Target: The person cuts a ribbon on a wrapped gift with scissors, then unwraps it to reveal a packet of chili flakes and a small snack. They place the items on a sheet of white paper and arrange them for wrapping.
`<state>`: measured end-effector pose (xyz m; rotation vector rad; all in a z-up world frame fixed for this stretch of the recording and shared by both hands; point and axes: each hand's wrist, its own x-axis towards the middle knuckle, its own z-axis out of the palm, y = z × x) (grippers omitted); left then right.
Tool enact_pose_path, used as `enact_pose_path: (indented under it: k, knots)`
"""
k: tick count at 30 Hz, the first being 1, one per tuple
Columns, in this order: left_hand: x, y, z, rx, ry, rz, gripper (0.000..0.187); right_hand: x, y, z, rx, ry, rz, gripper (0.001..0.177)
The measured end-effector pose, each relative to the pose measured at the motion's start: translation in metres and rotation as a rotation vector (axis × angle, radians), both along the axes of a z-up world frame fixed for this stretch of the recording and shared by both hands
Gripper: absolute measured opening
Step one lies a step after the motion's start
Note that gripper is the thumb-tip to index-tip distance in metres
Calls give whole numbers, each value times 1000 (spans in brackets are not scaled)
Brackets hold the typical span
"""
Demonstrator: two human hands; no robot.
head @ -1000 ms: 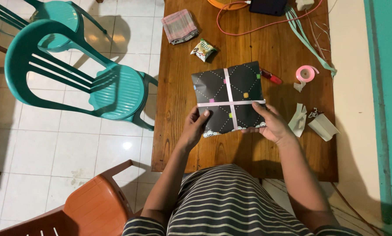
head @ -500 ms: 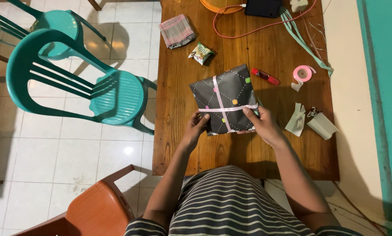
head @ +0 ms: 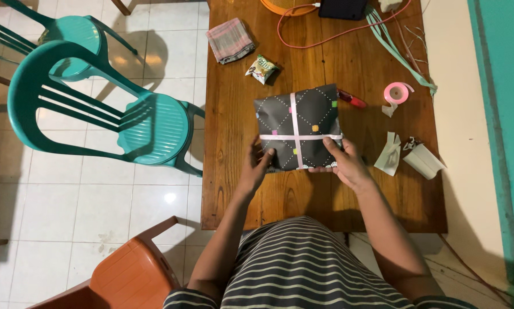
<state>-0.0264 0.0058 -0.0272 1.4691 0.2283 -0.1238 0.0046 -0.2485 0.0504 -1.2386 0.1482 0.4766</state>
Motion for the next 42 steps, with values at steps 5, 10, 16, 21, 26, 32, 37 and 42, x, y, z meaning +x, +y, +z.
enact_pose_path:
  k: [5,10,16,21,26,32,37,42]
  knots:
    - [-11,-13,19,317,-109,-38,94,0,12,-21,-405,-230,-61,32]
    - [12,-56,26,13,-1,-189,110,-10,46,-43,-970,-448,42,25]
    - [31,-67,-4,-335,-5,95,68,-27,85,-41,-1267,-937,107,50]
    - [32,-39,-20,-377,70,130,42,-34,80,-38,-1228,-973,299,98]
    - [19,4,-21,-491,215,-46,47,-10,26,-61,-739,-378,25,88]
    - [15,28,-57,-614,227,-142,50,18,-11,-102,93,135,58,71]
    - [22,34,-94,-322,255,-157,63,0,-2,-120,27,115,-45,54]
    - [28,43,-82,-188,335,-152,84,1,-7,-124,56,25,-101,43]
